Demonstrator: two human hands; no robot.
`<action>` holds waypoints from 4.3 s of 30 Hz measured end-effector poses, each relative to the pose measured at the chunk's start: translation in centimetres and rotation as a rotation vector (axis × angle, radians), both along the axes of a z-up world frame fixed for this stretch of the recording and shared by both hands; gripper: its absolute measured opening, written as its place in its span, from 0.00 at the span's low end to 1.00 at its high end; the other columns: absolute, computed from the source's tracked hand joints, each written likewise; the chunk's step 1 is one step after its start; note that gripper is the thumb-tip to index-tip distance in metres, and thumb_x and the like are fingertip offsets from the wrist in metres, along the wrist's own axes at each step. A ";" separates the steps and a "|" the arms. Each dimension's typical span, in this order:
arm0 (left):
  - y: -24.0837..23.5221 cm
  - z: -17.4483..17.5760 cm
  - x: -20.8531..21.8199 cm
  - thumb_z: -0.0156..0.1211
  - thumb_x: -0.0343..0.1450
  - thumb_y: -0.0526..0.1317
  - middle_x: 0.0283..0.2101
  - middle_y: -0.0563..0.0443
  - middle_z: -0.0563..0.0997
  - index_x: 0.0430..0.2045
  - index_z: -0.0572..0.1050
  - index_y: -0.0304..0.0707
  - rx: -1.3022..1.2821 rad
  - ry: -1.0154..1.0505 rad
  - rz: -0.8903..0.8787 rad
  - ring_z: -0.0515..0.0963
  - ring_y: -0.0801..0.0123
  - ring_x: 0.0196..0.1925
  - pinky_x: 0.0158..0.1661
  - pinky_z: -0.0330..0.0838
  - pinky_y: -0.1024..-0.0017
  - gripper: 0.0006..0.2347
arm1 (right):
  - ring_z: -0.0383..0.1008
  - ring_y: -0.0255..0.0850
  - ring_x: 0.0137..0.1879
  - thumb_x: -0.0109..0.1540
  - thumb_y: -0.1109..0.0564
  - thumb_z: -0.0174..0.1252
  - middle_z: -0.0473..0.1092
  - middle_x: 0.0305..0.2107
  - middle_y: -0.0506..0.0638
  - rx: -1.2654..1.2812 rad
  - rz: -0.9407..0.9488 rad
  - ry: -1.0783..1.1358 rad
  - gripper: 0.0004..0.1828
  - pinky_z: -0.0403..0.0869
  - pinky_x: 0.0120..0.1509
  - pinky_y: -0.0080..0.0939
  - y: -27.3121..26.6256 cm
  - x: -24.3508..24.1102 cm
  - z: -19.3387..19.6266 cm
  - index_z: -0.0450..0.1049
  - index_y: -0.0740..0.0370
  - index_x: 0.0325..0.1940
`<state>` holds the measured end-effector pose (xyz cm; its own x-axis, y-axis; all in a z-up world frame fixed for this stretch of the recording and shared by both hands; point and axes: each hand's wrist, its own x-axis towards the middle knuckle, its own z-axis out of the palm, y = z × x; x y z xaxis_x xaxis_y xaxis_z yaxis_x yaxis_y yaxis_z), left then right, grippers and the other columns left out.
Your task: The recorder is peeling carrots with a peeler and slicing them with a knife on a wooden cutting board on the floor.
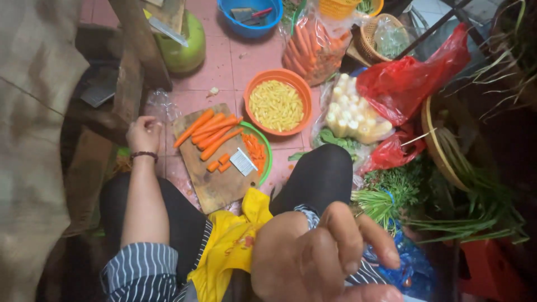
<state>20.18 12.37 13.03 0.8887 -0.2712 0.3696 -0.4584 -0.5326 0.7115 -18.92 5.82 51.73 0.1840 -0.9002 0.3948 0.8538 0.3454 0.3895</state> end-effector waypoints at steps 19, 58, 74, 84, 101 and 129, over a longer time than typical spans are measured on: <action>0.4 -0.4 0.6 0.72 0.65 0.36 0.36 0.38 0.79 0.37 0.81 0.37 0.041 -0.028 -0.013 0.80 0.48 0.41 0.46 0.75 0.57 0.09 | 0.61 0.45 0.51 0.70 0.67 0.47 0.54 0.48 0.59 -0.324 0.259 -0.580 0.13 0.66 0.55 0.39 3.4 2.5 -0.7 0.67 0.62 0.59; -1.6 -4.9 -0.5 0.71 0.65 0.38 0.34 0.36 0.81 0.30 0.81 0.39 0.054 -0.081 -0.028 0.81 0.45 0.37 0.38 0.76 0.55 0.06 | 0.64 0.33 0.43 0.67 0.62 0.65 0.64 0.41 0.46 -1.083 0.242 1.244 0.15 0.68 0.52 0.30 -12.4 8.2 -4.8 0.64 0.60 0.52; -12.2 -18.5 -16.7 0.53 0.69 0.36 0.37 0.38 0.81 0.35 0.79 0.37 0.708 -0.041 -0.418 0.83 0.52 0.41 0.40 0.78 0.60 0.08 | 0.71 0.65 0.56 0.52 0.52 0.68 0.65 0.55 0.65 -1.696 -0.429 2.670 0.41 0.75 0.53 0.61 -15.9 14.3 -44.9 0.60 0.62 0.66; -10.7 -14.5 -18.9 0.52 0.64 0.35 0.53 0.35 0.75 0.33 0.78 0.40 0.607 -0.100 -0.535 0.76 0.44 0.54 0.47 0.76 0.58 0.08 | 0.77 0.62 0.55 0.68 0.51 0.49 0.74 0.49 0.66 -1.740 -0.206 2.654 0.16 0.75 0.57 0.61 -17.8 13.9 -51.5 0.70 0.64 0.55; -11.7 -21.8 -21.0 0.60 0.64 0.25 0.29 0.45 0.79 0.35 0.82 0.39 -0.135 0.505 0.117 0.79 0.63 0.30 0.32 0.77 0.65 0.11 | 0.72 0.67 0.48 0.67 0.50 0.55 0.69 0.42 0.69 -1.538 -0.466 2.277 0.18 0.71 0.51 0.62 -13.8 14.1 -45.7 0.69 0.70 0.48; -11.5 -21.0 -20.6 0.58 0.67 0.28 0.28 0.45 0.80 0.30 0.77 0.36 -0.154 0.513 0.151 0.80 0.60 0.29 0.32 0.75 0.65 0.04 | 0.75 0.59 0.51 0.71 0.44 0.40 0.76 0.42 0.64 -1.322 0.103 2.418 0.25 0.70 0.59 0.54 -11.8 15.1 -44.4 0.74 0.66 0.47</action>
